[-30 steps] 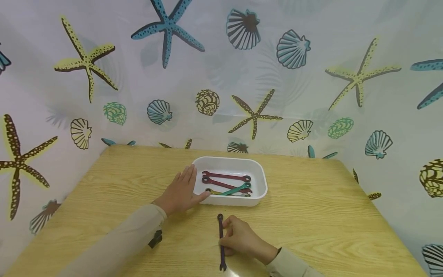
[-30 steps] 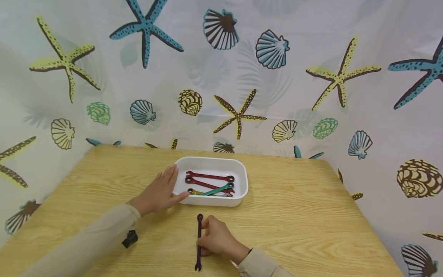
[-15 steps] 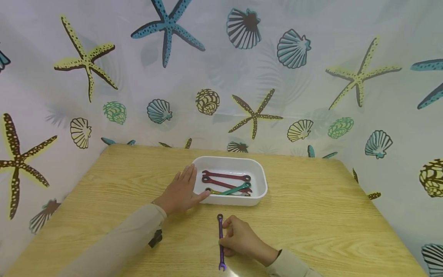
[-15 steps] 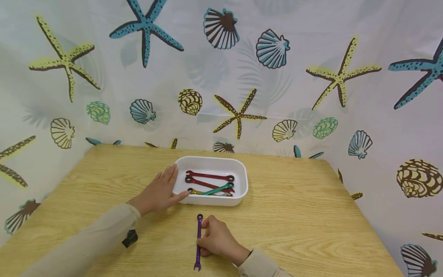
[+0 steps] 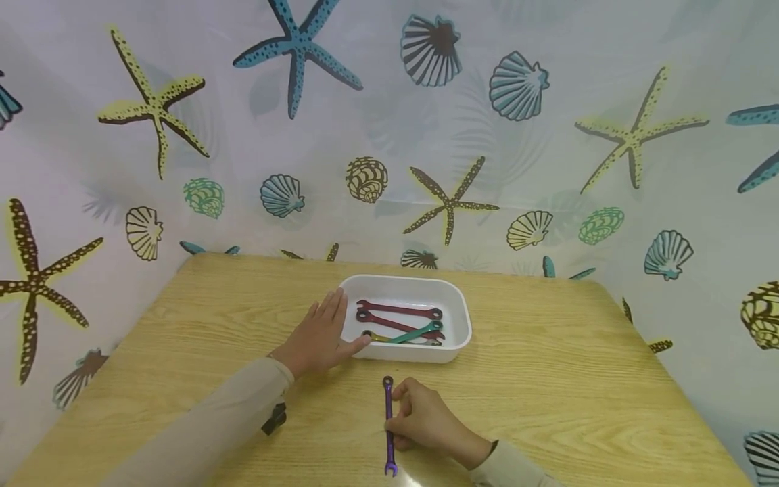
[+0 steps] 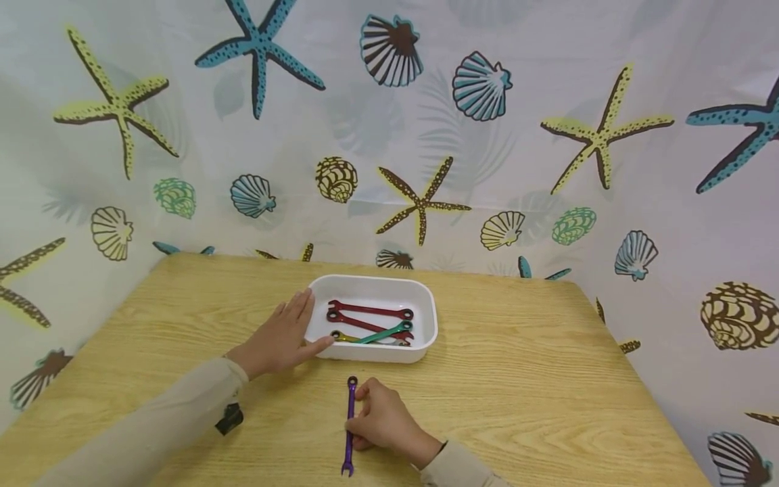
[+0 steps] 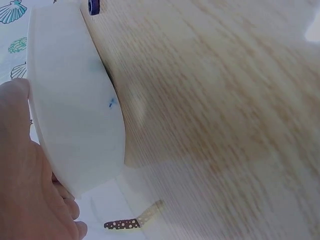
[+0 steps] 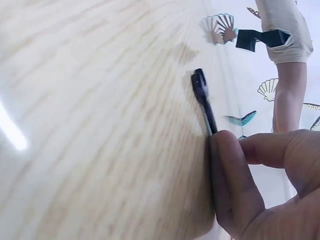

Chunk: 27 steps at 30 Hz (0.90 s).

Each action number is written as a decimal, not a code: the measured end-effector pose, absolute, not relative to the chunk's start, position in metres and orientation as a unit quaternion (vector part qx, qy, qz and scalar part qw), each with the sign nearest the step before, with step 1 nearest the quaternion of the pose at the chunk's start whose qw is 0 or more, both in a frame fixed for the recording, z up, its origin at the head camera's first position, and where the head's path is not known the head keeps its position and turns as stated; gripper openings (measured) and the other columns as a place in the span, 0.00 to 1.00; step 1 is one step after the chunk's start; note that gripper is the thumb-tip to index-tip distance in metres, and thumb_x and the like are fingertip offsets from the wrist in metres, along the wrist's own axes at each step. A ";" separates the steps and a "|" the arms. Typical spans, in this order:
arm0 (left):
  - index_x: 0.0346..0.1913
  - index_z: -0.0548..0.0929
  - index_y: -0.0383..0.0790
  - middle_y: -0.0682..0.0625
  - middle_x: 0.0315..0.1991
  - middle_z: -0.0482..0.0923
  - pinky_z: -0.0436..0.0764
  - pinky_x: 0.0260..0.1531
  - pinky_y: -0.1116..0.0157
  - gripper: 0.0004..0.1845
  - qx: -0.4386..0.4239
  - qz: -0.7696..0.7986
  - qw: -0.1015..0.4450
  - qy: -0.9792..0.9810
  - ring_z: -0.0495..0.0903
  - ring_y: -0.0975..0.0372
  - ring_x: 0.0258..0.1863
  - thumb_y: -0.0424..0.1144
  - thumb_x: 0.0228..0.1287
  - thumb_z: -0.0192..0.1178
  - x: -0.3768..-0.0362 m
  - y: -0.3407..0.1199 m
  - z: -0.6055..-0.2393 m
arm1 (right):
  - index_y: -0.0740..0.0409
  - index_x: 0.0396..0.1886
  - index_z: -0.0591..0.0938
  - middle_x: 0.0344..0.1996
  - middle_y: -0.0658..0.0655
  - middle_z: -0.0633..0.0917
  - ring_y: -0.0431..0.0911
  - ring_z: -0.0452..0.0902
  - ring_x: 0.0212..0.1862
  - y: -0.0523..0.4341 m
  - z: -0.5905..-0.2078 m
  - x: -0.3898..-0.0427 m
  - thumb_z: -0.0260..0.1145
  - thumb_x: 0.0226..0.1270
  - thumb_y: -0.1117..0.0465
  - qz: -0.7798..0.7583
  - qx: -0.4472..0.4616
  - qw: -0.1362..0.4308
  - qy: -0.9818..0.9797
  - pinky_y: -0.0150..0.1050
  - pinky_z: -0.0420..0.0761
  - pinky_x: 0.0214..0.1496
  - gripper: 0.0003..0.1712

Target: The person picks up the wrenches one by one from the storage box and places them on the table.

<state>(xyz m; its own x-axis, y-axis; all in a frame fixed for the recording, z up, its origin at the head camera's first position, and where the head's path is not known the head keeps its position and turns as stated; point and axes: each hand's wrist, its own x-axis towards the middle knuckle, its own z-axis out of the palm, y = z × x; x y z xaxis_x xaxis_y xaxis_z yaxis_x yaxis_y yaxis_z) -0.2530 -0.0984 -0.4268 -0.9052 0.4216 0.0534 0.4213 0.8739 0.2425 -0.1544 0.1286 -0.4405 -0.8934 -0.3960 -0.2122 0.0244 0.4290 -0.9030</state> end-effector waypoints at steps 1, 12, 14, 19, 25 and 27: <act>0.74 0.45 0.28 0.37 0.76 0.38 0.46 0.71 0.48 0.54 0.218 0.126 0.002 0.968 0.40 0.47 0.75 0.72 0.64 0.40 -0.253 -0.098 -0.427 | 0.72 0.49 0.71 0.21 0.56 0.80 0.43 0.80 0.21 0.129 -0.440 -0.155 0.71 0.54 0.71 -0.522 -0.114 0.203 0.820 0.37 0.83 0.25 0.24; 0.74 0.46 0.27 0.36 0.76 0.39 0.48 0.71 0.47 0.53 0.220 0.128 0.002 0.967 0.41 0.46 0.75 0.72 0.65 0.39 -0.252 -0.098 -0.424 | 0.65 0.57 0.73 0.37 0.56 0.82 0.45 0.82 0.38 0.136 -0.401 -0.177 0.68 0.62 0.61 -0.495 -0.228 0.158 0.824 0.35 0.81 0.39 0.25; 0.74 0.46 0.27 0.36 0.76 0.40 0.48 0.71 0.46 0.54 0.221 0.125 0.002 0.967 0.41 0.46 0.75 0.72 0.65 0.39 -0.252 -0.098 -0.423 | 0.63 0.57 0.73 0.38 0.56 0.82 0.46 0.81 0.40 0.137 -0.392 -0.184 0.67 0.64 0.60 -0.495 -0.245 0.129 0.823 0.36 0.81 0.42 0.24; 0.74 0.46 0.27 0.35 0.76 0.40 0.48 0.70 0.46 0.54 0.223 0.116 0.001 0.968 0.40 0.46 0.75 0.72 0.64 0.39 -0.251 -0.098 -0.421 | 0.63 0.54 0.75 0.40 0.60 0.83 0.50 0.81 0.44 0.139 -0.378 -0.210 0.67 0.64 0.63 -0.497 -0.259 0.055 0.827 0.42 0.81 0.48 0.20; 0.74 0.46 0.27 0.35 0.76 0.40 0.49 0.70 0.46 0.53 0.224 0.115 0.002 0.968 0.41 0.45 0.75 0.71 0.65 0.40 -0.249 -0.098 -0.419 | 0.61 0.56 0.74 0.45 0.65 0.81 0.55 0.81 0.48 0.145 -0.376 -0.244 0.66 0.64 0.65 -0.477 -0.249 0.015 0.843 0.44 0.82 0.48 0.22; 0.74 0.47 0.27 0.35 0.76 0.40 0.48 0.70 0.46 0.53 0.222 0.114 0.005 0.968 0.41 0.46 0.75 0.71 0.65 0.40 -0.249 -0.098 -0.419 | 0.61 0.57 0.74 0.46 0.65 0.81 0.55 0.81 0.48 0.147 -0.378 -0.254 0.66 0.64 0.66 -0.460 -0.246 0.007 0.853 0.44 0.82 0.48 0.22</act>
